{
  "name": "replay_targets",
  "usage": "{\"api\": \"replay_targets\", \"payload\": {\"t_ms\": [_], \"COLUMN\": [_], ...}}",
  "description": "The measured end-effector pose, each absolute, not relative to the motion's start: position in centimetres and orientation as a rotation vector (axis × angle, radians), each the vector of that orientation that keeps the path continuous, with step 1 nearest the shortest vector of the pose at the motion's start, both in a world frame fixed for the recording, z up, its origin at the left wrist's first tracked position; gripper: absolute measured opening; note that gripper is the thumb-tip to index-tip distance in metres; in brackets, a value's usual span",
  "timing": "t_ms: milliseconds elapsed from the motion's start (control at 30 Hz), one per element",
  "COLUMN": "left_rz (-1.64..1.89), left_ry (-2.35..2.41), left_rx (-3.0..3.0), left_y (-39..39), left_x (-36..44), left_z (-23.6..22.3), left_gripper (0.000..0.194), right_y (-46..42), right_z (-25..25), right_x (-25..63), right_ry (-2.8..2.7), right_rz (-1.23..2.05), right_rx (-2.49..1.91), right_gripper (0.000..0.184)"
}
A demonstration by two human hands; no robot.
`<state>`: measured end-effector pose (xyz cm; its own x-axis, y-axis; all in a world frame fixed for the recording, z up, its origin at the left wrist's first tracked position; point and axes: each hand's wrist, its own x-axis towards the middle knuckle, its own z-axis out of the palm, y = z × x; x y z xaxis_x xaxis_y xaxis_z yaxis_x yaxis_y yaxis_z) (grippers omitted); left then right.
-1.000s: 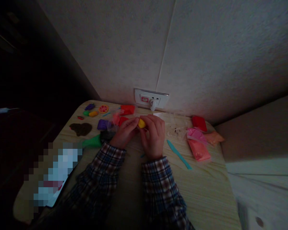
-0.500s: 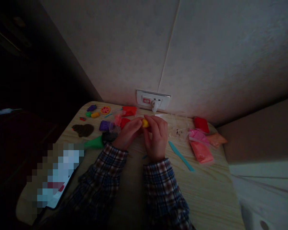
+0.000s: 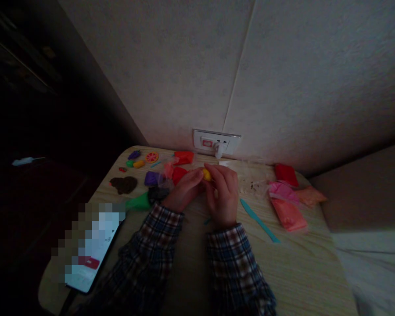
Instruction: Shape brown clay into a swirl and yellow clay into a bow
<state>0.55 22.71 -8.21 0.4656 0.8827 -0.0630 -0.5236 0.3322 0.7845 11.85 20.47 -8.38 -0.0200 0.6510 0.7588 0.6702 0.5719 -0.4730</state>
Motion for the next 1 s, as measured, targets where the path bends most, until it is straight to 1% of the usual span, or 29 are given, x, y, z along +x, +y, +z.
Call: {"api": "replay_targets", "payload": {"t_ms": [167,233,400,600,700,867,1000], "left_rz": [0.995,1.007,0.998,1.128,1.148,1.086,1.075], "left_ry": [0.553,0.543,0.506,0.608,0.654,0.637,0.669], "left_rx": [0.675,0.659,0.664,0.665,0.646,0.710,0.730], "left_y": [22.71,22.77,22.75,22.69,22.67,22.55,22.67], "left_x": [0.53,0.41,0.48,0.59,0.54,0.81,0.64], "left_z": [-8.26,-8.48,-8.60,-8.20,-8.20,-8.13,-7.89], "left_gripper": [0.033,0.034,0.038,0.030,0.029,0.039,0.032], "right_y": [20.59,20.65,20.65,20.72,20.76,20.61,20.57], "right_z": [-8.43,-8.43,-8.50,-8.41,-8.31,-8.32,-8.44], "right_x": [11.79,11.64,11.70,11.70,11.50,11.68,11.71], "right_ry": [-1.724,-1.718,-1.712,-1.730,-1.752,-1.729,-1.729], "right_rz": [-0.011,0.002,0.010,0.032,0.068,0.050,0.025], "right_rx": [-1.122,-1.134,-1.131,-1.101,-1.091,-1.100,-1.106], "right_gripper": [0.036,0.038,0.031,0.027,0.027,0.027,0.032]}}
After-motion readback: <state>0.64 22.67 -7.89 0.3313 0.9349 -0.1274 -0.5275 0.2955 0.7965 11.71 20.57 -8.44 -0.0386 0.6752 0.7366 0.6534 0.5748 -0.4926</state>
